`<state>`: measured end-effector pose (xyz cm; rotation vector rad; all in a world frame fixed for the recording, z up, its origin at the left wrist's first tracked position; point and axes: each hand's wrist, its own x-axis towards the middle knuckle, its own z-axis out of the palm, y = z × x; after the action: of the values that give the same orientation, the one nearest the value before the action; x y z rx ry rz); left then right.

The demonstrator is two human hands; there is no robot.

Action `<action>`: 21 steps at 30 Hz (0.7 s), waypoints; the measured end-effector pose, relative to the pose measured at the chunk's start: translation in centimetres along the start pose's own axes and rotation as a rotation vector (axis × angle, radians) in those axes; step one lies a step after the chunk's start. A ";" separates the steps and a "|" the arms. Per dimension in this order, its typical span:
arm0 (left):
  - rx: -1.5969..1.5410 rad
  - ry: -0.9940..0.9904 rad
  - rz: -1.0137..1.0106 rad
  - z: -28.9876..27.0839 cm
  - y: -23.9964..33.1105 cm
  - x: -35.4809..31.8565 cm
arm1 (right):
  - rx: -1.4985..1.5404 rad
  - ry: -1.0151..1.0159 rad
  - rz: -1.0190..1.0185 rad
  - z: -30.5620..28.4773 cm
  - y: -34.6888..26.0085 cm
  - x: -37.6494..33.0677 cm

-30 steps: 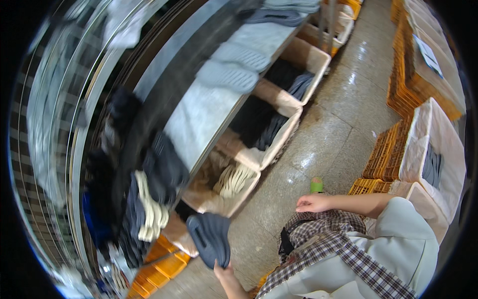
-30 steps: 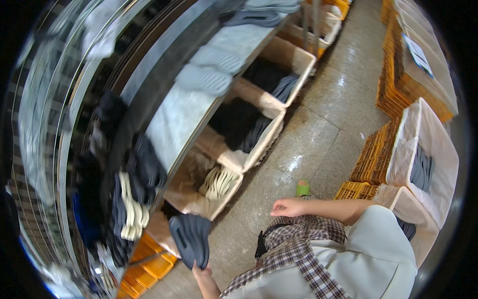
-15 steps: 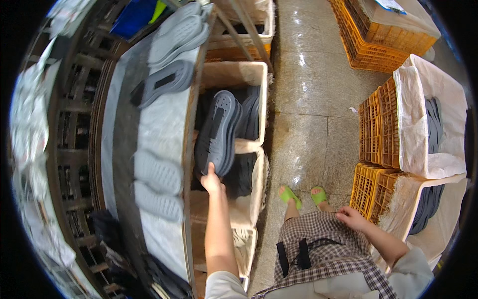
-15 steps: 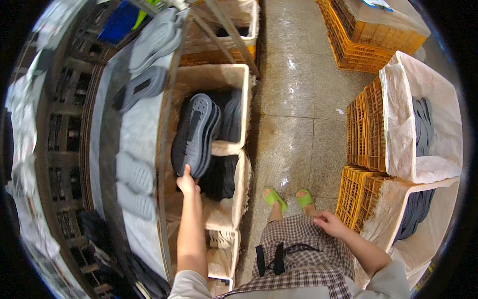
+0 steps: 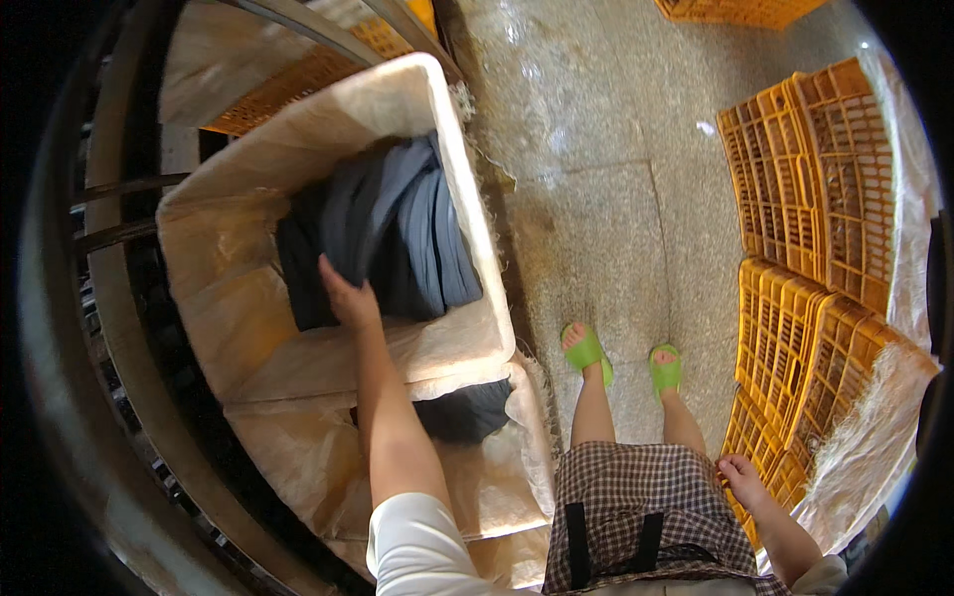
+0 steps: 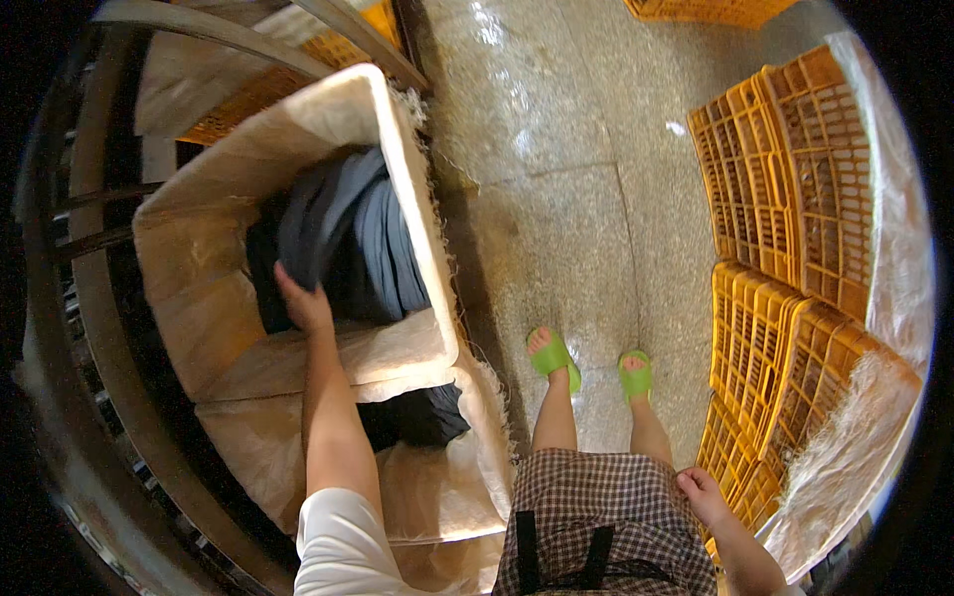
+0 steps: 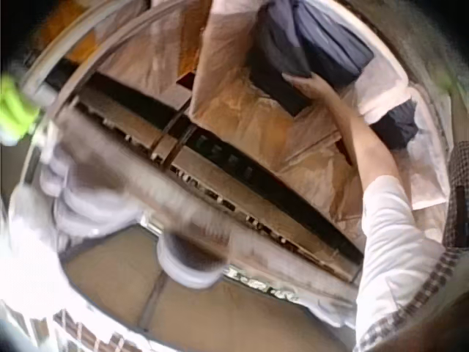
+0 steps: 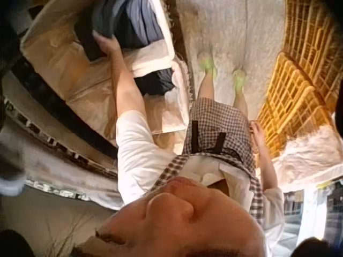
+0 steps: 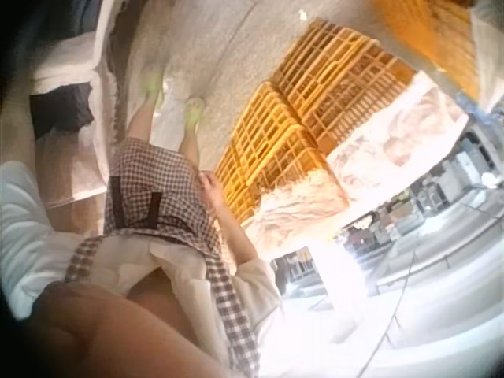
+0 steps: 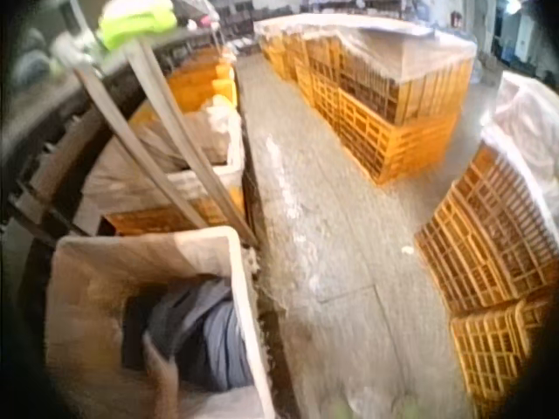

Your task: The person picks up stacks of gray and black slippers from a shelf, inspects them by turning them over, and places them into large fabric bins. The person repeats this process for multiple stacks of slippers.

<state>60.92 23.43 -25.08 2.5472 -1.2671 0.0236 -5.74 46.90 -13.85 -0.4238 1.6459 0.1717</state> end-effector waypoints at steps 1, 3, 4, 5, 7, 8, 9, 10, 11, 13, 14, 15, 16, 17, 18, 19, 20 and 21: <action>0.067 -0.045 0.220 2.0 -0.3 -0.1 | 0.050 -0.034 -0.004 1.0 0.5 0.5; 0.240 -0.259 0.014 4.4 -0.7 -0.5 | 0.097 -0.072 0.036 2.7 1.0 1.1; 0.284 -0.368 -0.032 4.8 -0.8 -0.4 | 0.198 -0.074 0.083 3.5 1.0 1.1; 0.323 -0.468 -0.074 4.9 -0.6 -0.1 | 0.224 -0.087 0.072 4.0 0.8 1.3; 0.345 -0.618 -0.126 4.0 0.0 0.4 | 0.283 -0.130 0.048 4.8 0.3 1.1; 0.322 -0.667 -0.136 3.2 0.4 0.4 | 0.270 -0.113 0.043 4.9 -0.1 1.1; 0.296 -0.717 -0.147 2.4 0.8 0.4 | 0.263 -0.101 0.039 5.1 -0.4 1.0; 0.200 -0.699 -0.141 1.7 1.2 0.6 | 0.258 -0.089 0.032 5.1 -0.6 0.9; 0.205 -0.621 -0.122 1.7 1.9 0.7 | 0.286 -0.079 0.023 5.1 -0.8 0.9; 0.215 -0.467 -0.086 2.3 3.3 0.7 | 0.339 -0.058 0.008 4.9 -1.2 1.0; 0.290 -0.541 -0.196 2.9 4.0 1.2 | 0.344 -0.053 0.050 4.8 -1.3 1.0; 0.316 -0.558 -0.226 3.2 4.4 1.6 | 0.319 -0.070 0.000 4.8 -1.4 1.0; 0.338 -0.574 -0.258 3.3 4.7 2.0 | 0.280 -0.077 -0.032 4.7 -1.5 1.1; 0.359 -0.591 -0.293 3.4 5.1 2.3 | 0.234 -0.067 -0.049 4.6 -1.6 1.0; 0.349 -0.578 -0.352 3.4 5.7 2.6 | 0.247 -0.103 -0.079 4.4 -1.8 0.9; 0.324 -0.524 -0.309 3.1 6.2 2.3 | 0.270 -0.108 -0.065 4.4 -1.9 0.6; 0.301 -0.462 -0.269 2.6 6.9 1.7 | 0.294 -0.109 -0.055 4.3 -2.2 0.4; 0.281 -0.393 -0.229 1.8 7.8 0.9 | 0.332 -0.128 -0.054 4.1 -2.5 0.1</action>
<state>55.18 17.87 -24.68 3.0359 -1.1553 -0.3916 -0.97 46.02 -14.12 -0.1994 1.5009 -0.1133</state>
